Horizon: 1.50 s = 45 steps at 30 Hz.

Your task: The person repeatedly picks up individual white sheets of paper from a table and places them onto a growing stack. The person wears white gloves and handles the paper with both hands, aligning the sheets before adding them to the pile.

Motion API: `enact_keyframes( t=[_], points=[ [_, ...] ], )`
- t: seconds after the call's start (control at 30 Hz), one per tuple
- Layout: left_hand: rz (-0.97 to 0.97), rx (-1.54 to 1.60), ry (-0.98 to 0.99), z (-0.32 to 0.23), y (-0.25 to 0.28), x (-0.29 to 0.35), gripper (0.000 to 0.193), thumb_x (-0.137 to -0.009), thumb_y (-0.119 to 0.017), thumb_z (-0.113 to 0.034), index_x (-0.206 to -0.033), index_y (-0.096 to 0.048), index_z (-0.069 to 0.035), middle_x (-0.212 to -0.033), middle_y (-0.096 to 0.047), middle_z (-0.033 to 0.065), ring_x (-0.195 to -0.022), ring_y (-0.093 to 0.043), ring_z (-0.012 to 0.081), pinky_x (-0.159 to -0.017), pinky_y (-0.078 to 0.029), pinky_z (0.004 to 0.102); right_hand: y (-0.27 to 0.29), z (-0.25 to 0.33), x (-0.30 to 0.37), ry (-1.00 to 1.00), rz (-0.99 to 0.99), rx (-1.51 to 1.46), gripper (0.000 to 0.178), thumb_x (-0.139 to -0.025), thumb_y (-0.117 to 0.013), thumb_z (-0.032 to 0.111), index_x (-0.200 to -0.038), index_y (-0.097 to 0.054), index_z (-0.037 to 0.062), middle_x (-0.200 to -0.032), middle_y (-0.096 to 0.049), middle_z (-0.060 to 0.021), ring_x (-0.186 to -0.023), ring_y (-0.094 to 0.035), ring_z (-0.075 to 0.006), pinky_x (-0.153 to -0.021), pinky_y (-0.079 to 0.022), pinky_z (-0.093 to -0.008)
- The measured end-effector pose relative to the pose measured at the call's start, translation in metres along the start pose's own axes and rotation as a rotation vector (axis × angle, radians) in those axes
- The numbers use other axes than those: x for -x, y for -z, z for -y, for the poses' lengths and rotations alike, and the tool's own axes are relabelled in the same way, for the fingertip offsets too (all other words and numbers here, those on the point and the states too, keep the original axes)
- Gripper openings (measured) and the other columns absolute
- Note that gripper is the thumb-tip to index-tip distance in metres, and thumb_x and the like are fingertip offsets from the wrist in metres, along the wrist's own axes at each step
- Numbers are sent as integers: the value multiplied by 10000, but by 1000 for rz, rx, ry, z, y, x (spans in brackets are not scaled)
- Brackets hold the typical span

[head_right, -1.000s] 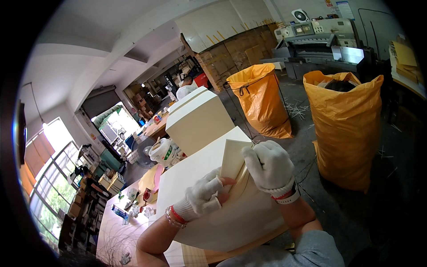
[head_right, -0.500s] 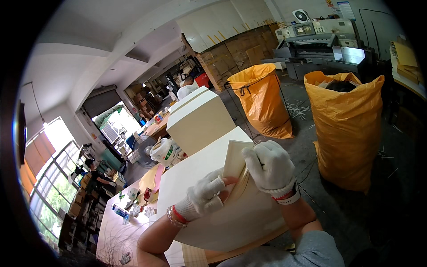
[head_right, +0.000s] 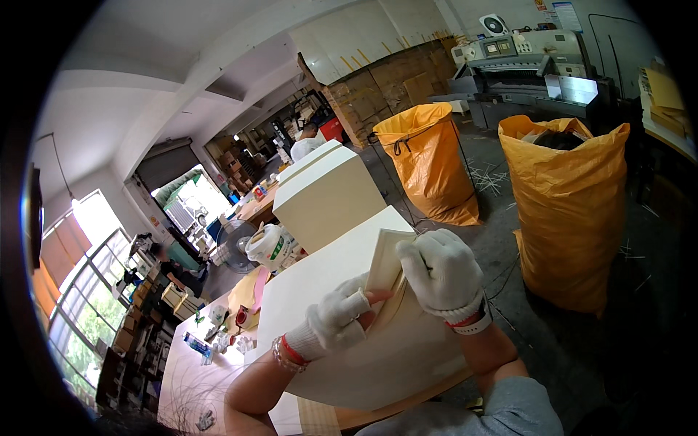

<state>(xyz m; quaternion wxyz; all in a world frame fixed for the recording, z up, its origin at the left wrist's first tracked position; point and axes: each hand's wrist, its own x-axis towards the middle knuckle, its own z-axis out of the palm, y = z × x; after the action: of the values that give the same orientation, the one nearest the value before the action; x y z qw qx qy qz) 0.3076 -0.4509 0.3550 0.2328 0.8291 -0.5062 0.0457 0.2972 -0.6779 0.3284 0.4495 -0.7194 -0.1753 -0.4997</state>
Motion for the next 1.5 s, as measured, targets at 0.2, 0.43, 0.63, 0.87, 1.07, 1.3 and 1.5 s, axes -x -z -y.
enact_keyframes(
  t=[0.2,0.43,0.63,0.87,1.07,1.3,1.5],
  points=[
    [-143,32,8,-3,-5,-1,436,-774,-832,-77,-1173,-657,-102,-1201,-610,152,-1036,-639,348,-853,-529,394,-1,-1,0,2,-12,-9,325,-939,-628,118,-648,-531,12,-615,-531,-143,-617,-553,-339,-592,-448,-432],
    [-115,-77,-20,-10,-2,-1,432,-782,-815,-61,-1176,-639,-75,-1361,-555,214,-1090,-635,382,-887,-534,400,2,-1,0,47,13,4,300,-928,-645,112,-659,-552,17,-619,-542,-137,-617,-557,-333,-592,-452,-429],
    [-75,76,-101,0,-2,-4,500,-765,-730,53,-1244,-636,-59,-1416,-519,247,-1112,-638,386,-883,-538,399,0,0,0,16,-9,-1,296,-918,-664,122,-665,-552,20,-629,-547,-134,-621,-558,-333,-594,-452,-432],
    [-186,-80,-111,-9,-4,-3,433,-720,-745,100,-1117,-648,-44,-1448,-493,246,-1125,-623,391,-889,-534,388,3,0,0,17,8,-16,288,-923,-653,108,-670,-555,12,-626,-545,-140,-622,-558,-331,-596,-453,-428],
    [-106,70,-121,-5,-1,-7,378,-765,-782,41,-1100,-629,-45,-1357,-551,230,-1091,-644,353,-904,-520,379,1,0,0,-4,0,-2,284,-931,-639,112,-679,-568,3,-630,-549,-143,-630,-560,-334,-604,-460,-425],
    [-199,0,-29,-11,-5,-6,347,-721,-788,68,-997,-608,-40,-1481,-456,267,-1074,-659,385,-886,-539,374,3,-2,1,-4,-2,-4,290,-928,-644,106,-672,-552,5,-627,-540,-142,-626,-555,-336,-600,-455,-426],
    [-77,-40,-185,3,-3,-5,412,-743,-813,24,-1097,-613,-40,-1479,-456,271,-1121,-637,387,-914,-525,396,-1,-1,1,10,-13,-17,293,-925,-647,102,-669,-539,9,-622,-532,-140,-615,-549,-336,-595,-450,-429]
  ],
)
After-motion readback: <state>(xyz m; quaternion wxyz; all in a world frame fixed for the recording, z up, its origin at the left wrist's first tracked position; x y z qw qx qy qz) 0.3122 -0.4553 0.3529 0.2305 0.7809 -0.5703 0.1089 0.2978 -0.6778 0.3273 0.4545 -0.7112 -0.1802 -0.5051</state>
